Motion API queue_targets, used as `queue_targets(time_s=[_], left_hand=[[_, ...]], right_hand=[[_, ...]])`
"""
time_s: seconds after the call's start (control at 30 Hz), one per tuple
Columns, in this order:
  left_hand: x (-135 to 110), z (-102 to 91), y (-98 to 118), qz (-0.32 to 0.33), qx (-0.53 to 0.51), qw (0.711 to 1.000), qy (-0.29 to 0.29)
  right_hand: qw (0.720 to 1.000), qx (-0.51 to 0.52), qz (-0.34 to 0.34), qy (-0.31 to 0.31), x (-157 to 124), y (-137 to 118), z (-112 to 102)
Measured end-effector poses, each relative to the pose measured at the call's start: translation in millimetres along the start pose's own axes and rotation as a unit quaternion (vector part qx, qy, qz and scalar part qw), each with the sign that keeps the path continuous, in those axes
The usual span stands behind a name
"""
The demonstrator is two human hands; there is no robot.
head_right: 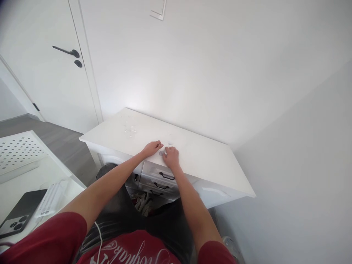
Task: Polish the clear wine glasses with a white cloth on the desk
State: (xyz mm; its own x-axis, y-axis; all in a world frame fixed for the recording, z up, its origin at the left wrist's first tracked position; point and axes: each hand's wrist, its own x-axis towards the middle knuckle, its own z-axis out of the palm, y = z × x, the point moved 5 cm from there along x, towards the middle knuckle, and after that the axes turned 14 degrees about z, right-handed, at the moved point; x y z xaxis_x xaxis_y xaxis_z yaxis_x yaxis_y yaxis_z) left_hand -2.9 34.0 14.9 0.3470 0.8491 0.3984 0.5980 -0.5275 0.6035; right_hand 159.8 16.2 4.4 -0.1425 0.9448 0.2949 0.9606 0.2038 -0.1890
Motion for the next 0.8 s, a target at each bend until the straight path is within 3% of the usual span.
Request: queue_targets(time_s=[0.6,0.8], left_hand=[[0,-0.8,-2,0.005,-0.021,1.000,0.019],[0,-0.1,-3,0.006,-0.021,1.000,0.017]], right_hand=[[0.977,-0.051,0.208,0.019,2,23,6],[0.975,-0.045,0.219,0.013,6,27,4]])
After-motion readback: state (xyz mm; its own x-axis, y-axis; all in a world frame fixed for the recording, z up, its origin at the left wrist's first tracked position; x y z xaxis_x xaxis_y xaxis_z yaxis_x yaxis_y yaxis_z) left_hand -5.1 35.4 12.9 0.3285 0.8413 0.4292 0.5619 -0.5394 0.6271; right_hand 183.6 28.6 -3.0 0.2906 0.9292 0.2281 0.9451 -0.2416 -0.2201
